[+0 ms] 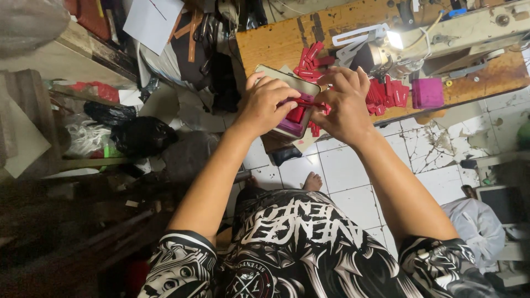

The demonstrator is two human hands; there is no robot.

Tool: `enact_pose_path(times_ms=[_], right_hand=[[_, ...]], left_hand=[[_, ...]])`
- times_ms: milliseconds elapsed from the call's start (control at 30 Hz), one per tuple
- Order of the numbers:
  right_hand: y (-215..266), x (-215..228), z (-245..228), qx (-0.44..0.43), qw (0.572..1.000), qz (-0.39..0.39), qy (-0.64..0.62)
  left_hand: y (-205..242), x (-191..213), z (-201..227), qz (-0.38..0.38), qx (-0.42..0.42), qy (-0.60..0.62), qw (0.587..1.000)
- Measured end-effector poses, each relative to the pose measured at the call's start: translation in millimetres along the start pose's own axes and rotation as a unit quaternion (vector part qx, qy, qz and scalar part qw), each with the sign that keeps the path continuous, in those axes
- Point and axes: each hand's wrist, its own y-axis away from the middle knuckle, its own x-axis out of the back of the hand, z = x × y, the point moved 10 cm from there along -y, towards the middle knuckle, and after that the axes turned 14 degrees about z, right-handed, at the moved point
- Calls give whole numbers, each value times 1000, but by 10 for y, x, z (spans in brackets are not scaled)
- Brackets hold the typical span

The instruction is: Hanging small red leather strips on a wire line using plastic clips in a workshop

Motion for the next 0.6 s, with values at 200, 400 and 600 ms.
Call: enact_pose_path(times_ms=[200,400,600], right_hand=[[-12,-86,21,22,999,-28,27],[97,-120,166,-72,996,-30,-52],[335,-361,369,-150,982,-1,-119]], left_hand=[[-32,-82,78,-12,-17,15,1000],[-19,-21,29,-10,9,34,999],[42,-81,-96,2,20,47,999]])
